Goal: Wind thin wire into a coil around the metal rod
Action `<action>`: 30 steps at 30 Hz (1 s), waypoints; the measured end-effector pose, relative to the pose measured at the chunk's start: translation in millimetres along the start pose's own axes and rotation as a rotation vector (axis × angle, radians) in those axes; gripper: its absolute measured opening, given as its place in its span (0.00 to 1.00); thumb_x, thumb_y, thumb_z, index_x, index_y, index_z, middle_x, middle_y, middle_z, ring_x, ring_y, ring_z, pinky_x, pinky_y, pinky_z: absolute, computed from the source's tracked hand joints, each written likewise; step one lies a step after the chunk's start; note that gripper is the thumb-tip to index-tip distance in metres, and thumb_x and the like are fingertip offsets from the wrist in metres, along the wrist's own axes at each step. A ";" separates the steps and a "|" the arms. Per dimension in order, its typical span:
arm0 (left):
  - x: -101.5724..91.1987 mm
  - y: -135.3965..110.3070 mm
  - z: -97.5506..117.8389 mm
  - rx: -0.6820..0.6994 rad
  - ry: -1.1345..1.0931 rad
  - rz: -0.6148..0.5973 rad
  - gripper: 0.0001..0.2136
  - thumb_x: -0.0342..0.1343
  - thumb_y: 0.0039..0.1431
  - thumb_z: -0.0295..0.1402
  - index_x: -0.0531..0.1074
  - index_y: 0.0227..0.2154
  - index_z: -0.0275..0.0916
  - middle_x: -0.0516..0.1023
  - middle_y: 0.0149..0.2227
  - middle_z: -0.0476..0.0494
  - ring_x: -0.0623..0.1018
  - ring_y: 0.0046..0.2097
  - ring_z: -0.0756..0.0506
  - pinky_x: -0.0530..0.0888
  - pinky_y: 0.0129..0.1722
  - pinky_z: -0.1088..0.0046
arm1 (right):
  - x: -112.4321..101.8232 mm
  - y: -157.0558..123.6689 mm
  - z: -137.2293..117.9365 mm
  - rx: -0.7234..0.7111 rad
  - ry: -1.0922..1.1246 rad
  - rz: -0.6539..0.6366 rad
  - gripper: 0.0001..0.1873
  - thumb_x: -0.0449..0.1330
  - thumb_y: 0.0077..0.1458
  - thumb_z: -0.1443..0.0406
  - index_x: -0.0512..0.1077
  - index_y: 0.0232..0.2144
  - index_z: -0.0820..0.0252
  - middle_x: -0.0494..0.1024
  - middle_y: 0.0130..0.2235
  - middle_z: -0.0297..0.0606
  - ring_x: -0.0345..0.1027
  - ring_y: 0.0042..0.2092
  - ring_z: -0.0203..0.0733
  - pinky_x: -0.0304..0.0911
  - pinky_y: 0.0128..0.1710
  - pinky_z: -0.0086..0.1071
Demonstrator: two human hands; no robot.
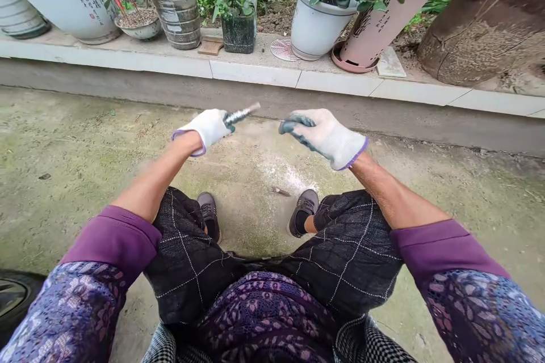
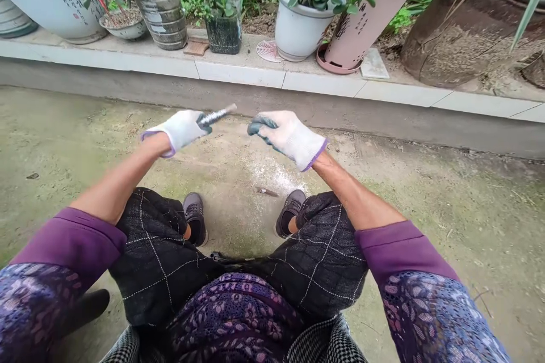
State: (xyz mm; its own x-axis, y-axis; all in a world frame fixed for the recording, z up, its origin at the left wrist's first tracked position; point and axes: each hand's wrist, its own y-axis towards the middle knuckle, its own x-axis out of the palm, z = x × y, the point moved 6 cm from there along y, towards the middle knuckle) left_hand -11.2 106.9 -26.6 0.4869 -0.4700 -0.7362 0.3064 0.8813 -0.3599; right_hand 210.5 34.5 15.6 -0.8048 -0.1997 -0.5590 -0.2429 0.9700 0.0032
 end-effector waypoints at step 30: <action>47.8 -36.0 37.2 0.168 -0.325 -0.265 0.14 0.60 0.57 0.40 0.76 0.42 0.37 0.64 0.19 0.54 0.60 0.16 0.55 0.60 0.16 0.78 | 18.3 10.7 33.2 0.183 -0.125 -0.141 0.15 0.53 0.59 0.68 0.78 0.41 0.64 0.69 0.24 0.32 0.57 0.22 0.31 0.54 0.23 0.28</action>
State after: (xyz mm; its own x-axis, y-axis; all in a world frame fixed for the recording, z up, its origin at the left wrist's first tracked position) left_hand 31.4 50.9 -27.5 0.5967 -0.6937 -0.4034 0.5709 0.7202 -0.3941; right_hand 211.2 45.8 -22.1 -0.6938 -0.3270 -0.6416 -0.2369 0.9450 -0.2254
